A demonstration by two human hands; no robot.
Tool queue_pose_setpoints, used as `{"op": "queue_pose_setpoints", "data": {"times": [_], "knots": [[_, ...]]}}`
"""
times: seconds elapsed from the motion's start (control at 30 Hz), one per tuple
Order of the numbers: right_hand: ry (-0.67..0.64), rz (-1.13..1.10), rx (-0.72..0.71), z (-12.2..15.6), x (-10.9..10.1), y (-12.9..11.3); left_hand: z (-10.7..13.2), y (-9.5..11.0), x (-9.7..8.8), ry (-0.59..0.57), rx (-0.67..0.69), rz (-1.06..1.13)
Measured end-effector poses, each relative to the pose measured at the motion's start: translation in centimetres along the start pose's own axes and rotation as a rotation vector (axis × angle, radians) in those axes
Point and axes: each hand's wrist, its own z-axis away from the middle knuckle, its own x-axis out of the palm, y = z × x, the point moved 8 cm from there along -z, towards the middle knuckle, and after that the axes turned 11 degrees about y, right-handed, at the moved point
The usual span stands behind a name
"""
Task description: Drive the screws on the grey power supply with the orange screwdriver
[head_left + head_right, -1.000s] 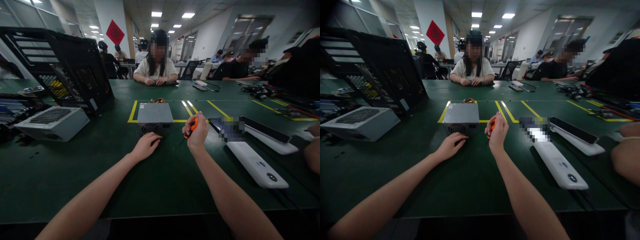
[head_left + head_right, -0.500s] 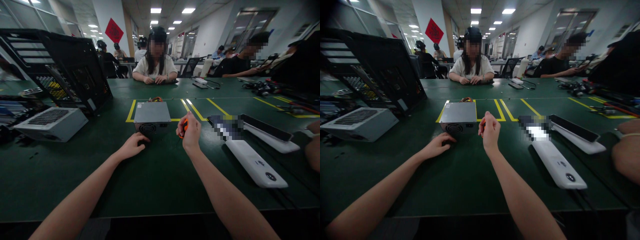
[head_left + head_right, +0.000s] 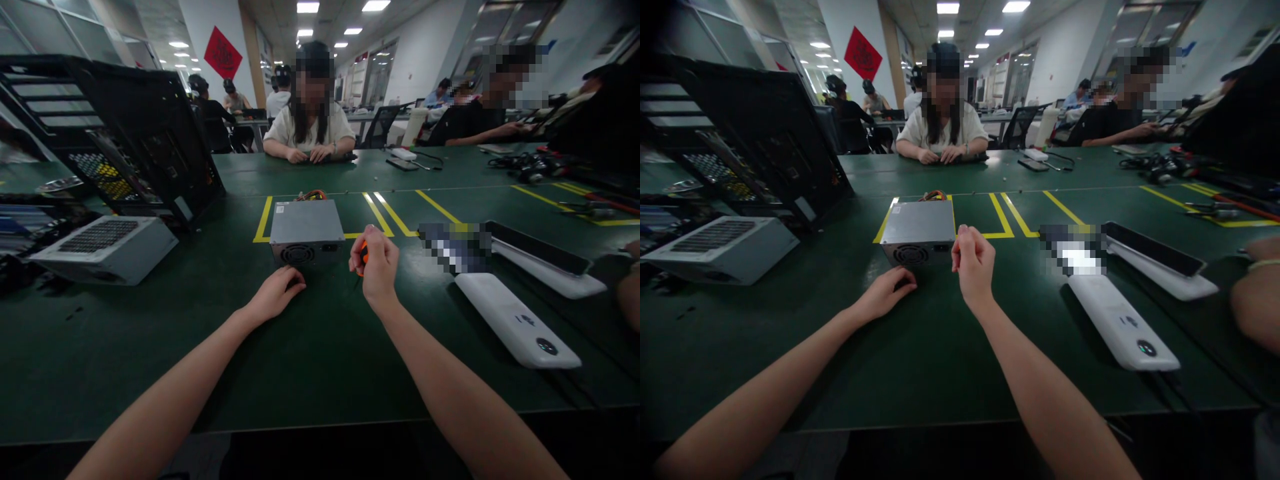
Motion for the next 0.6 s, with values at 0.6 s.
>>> {"op": "queue_pose_setpoints", "data": {"times": [0.6], "knots": [[-0.057,-0.344,-0.019,2.7,1.2,-2.9,0.6,3.3,1.8,0.011,0.054,0.065]]}}
